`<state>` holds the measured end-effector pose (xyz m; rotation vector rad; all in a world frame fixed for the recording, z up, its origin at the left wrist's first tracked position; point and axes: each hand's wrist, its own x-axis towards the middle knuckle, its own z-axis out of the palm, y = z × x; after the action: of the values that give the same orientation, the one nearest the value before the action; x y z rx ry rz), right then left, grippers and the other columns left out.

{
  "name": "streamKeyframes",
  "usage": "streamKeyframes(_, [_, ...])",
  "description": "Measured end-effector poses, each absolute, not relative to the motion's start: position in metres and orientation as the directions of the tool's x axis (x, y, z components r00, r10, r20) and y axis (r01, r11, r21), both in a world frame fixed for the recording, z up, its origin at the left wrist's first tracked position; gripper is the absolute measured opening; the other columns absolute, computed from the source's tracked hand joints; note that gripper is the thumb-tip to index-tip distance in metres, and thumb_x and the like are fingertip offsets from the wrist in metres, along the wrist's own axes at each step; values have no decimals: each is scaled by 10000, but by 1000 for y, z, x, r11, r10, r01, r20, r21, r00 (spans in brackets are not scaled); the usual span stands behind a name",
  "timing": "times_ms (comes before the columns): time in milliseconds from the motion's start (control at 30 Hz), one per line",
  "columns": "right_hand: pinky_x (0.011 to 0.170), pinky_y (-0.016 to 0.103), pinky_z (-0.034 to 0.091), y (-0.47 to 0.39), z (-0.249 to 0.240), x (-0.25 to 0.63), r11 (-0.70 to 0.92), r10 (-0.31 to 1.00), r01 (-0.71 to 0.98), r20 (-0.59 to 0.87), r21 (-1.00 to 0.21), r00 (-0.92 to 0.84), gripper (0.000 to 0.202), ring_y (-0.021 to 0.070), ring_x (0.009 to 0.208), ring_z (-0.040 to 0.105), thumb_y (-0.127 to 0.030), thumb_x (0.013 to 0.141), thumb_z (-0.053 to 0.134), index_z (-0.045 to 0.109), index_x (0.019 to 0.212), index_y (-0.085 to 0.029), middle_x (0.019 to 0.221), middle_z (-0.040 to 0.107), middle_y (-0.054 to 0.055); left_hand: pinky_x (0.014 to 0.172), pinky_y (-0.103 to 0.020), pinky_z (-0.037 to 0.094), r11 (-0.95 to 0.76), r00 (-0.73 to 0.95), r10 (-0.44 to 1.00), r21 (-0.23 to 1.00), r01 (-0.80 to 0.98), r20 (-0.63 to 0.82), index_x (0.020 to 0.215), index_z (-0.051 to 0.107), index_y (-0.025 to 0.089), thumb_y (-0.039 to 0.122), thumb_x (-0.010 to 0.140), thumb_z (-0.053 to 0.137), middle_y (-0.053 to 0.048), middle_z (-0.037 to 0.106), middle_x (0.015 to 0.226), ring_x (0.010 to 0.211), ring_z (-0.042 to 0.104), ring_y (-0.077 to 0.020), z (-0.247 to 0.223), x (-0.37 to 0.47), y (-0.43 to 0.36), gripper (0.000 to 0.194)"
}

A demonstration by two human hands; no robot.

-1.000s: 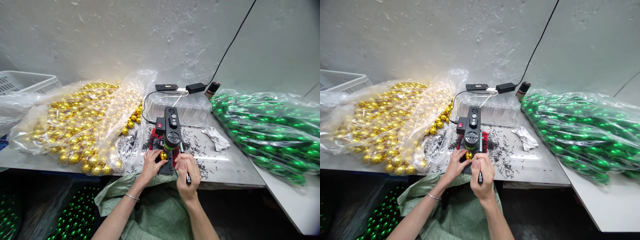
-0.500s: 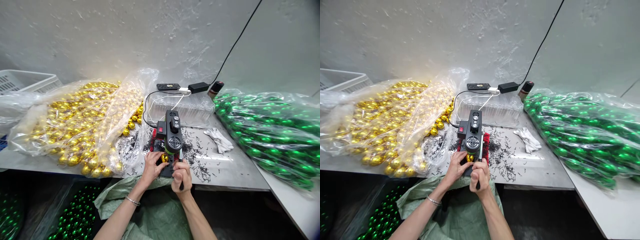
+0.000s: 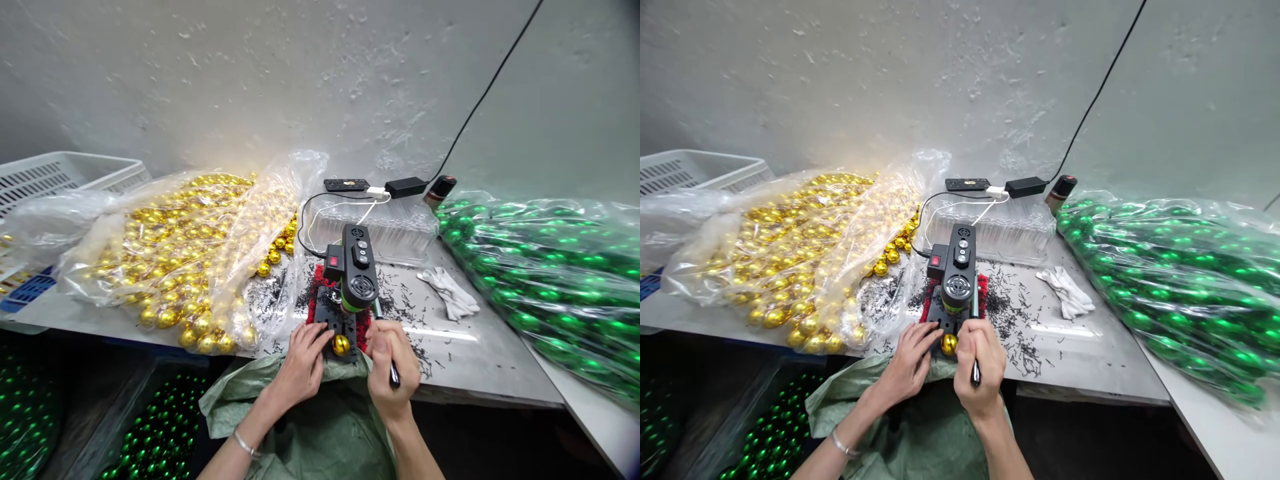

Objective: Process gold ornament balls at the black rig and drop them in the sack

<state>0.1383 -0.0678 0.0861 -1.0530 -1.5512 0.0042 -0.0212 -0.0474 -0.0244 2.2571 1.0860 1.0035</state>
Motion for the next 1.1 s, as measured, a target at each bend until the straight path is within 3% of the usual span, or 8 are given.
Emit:
streamKeyframes(133, [594,294,415,-67,71,137,608,585,575,799,-547,141,254,152,687,532,-35,888,419,463,704,-205,687,500,5,1079,-505,417,-571,312,817,605,555,485,1305,572,248,21,832,385,-98,567,1345,1252,518,-251,-14,-58,-32,557])
streamKeyframes(267, [560,295,415,-65,65,136,614,567,559,804,-557,178,263,160,668,538,-56,889,422,472,682,-209,663,499,4,1065,-487,407,-205,-9,942,598,774,336,1233,590,193,85,877,453,-140,554,1301,1239,485,-305,7,-80,40,397])
streamKeyframes(367, [559,293,418,-65,66,137,614,565,580,811,-536,152,263,158,661,538,-46,883,421,474,683,-208,652,499,0,1033,-526,383,-98,-80,961,596,797,265,1165,597,128,59,847,505,-179,586,1167,1194,483,-352,16,-85,89,338])
streamKeyframes(467, [572,291,422,-65,66,138,622,558,591,820,-514,126,258,157,663,537,-32,875,427,469,691,-208,637,490,-7,979,-482,417,-80,-71,973,614,785,218,1105,616,111,34,826,522,-141,610,1005,1080,546,-319,15,-87,110,305])
streamKeyframes(600, [577,284,424,-65,64,139,627,559,588,821,-510,115,258,151,674,533,-17,872,426,460,701,-207,635,479,-11,930,-396,462,-68,-74,982,697,714,171,1141,628,133,181,825,617,-115,604,1046,975,595,-253,16,-88,99,320])
streamKeyframes(733, [584,282,427,-65,64,140,633,562,578,819,-515,115,252,146,682,533,-11,870,428,459,713,-204,654,479,-10,823,-330,508,32,20,999,953,301,-40,1191,624,145,355,793,678,-86,644,1033,870,632,-197,27,-78,59,454])
streamKeyframes(867, [582,285,427,-66,64,139,622,576,575,808,-532,125,244,144,680,533,-26,877,425,463,714,-204,679,493,-2,724,-303,521,179,262,949,984,18,-178,1245,603,151,460,760,703,-57,697,927,765,652,-178,26,-51,22,584])
streamKeyframes(1100, [589,286,433,-67,69,139,609,590,601,802,-518,95,247,149,684,535,-31,875,423,468,709,-208,659,485,-5,803,-334,528,22,332,940,987,157,-73,1173,658,150,451,832,630,-86,732,977,873,664,-214,-5,-10,2,456])
